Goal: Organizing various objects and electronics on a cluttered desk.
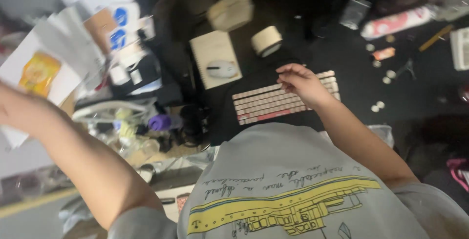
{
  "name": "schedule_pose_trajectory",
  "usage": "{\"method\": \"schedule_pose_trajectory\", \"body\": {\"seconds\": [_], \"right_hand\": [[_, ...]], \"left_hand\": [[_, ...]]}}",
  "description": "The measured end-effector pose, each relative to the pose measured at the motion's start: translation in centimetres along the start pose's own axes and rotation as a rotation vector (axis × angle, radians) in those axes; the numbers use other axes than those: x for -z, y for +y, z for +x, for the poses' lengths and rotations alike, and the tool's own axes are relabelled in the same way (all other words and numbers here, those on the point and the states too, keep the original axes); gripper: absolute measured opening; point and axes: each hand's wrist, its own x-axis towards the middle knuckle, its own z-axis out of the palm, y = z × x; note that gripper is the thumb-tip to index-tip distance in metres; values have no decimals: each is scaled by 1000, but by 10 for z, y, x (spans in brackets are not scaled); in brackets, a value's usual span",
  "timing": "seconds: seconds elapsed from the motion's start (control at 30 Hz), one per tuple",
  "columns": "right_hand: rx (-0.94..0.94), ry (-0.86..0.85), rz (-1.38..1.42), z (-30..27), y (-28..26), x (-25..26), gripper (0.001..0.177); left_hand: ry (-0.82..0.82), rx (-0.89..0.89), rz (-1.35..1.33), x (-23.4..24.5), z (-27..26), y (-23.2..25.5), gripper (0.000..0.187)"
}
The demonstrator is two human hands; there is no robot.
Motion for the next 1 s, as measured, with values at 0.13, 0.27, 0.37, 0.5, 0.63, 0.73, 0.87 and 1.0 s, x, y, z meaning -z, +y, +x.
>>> {"method": "schedule_pose_trajectory", "body": {"seconds": [0.13,0.27,0.37,0.5,0.63,0.73,0.87,1.0], "right_hand": [[41,51,85,-4,8,56,21],[99,101,142,-17,6,119,22],[95,190,141,-32,-5,170,21],[95,348,-32,-32,-21,241,25],[89,317,-84,11,-41,300,25],[139,235,-180,64,-52,323,25],[309,303,-562,140,-59,326,29],[779,436,-1231,236,-24,339,43]], "left_hand": [[138,-205,-60,-100,-61,197,31],[-214,-458,-295,-189,-117,268,43],[-336,-234,-428,-240,-170,294,41],[-445,-103,-512,-296,-232,335,37],[-580,-71,-422,-334,-288,358,33],[-704,-1,-383,-353,-321,363,26],[-758,130,-325,-368,-356,358,21],[-735,114,-270,-369,-378,356,21]]}}
